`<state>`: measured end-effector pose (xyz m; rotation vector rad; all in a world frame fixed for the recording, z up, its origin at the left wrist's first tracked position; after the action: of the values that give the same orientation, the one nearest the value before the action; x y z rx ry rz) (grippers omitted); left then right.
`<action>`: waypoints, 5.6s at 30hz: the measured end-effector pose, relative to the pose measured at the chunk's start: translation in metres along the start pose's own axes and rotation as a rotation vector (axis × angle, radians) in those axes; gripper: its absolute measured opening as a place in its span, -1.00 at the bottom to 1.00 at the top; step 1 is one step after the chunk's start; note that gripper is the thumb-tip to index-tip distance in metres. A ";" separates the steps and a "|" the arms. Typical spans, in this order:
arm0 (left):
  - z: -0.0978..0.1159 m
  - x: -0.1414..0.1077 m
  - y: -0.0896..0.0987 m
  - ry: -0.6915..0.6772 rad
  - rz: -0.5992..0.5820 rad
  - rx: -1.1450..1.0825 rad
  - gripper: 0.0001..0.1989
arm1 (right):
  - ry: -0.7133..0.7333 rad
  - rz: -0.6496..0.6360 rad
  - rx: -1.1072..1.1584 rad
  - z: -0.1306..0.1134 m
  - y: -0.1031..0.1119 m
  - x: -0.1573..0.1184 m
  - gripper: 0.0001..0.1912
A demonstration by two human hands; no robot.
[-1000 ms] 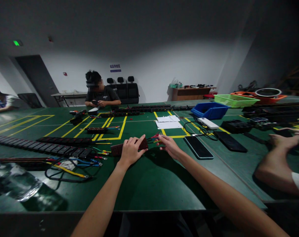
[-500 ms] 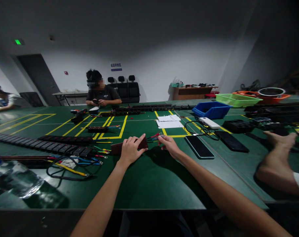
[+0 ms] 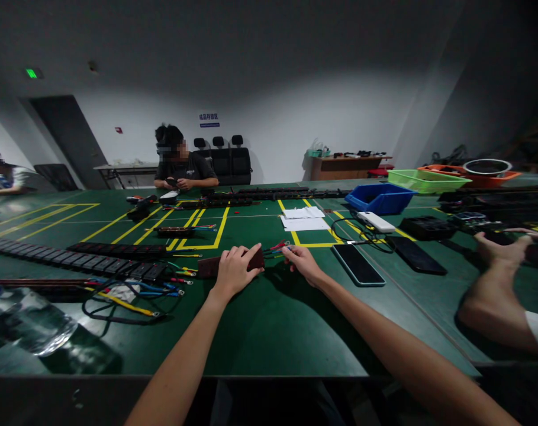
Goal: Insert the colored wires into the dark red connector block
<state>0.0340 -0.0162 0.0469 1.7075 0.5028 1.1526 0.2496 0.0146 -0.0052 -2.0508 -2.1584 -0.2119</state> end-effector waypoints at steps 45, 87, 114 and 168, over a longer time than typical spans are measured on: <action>0.002 -0.001 -0.005 -0.036 -0.018 -0.020 -0.29 | -0.190 -0.094 0.042 0.004 0.001 0.000 -0.64; 0.001 0.000 0.001 0.001 0.138 -0.077 -0.31 | -0.340 -0.049 0.453 -0.011 0.000 -0.007 -0.81; 0.005 -0.001 0.001 0.007 0.139 -0.078 -0.30 | -0.262 0.048 0.306 -0.012 0.005 -0.005 -0.75; 0.003 0.000 0.002 -0.006 0.118 -0.081 -0.30 | 0.043 -0.005 0.000 -0.025 0.010 -0.003 -0.64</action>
<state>0.0367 -0.0185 0.0482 1.6885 0.3512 1.2346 0.2603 0.0069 0.0185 -2.0229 -2.1386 -0.2543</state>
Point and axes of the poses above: each hand's wrist, its own x-axis towards the middle knuckle, its own y-axis out of the back of the hand, z = x × y, the point moved 4 cm from there along x, towards the middle knuckle, and after that the axes turned 3 degrees about x, right-handed, at the moved point
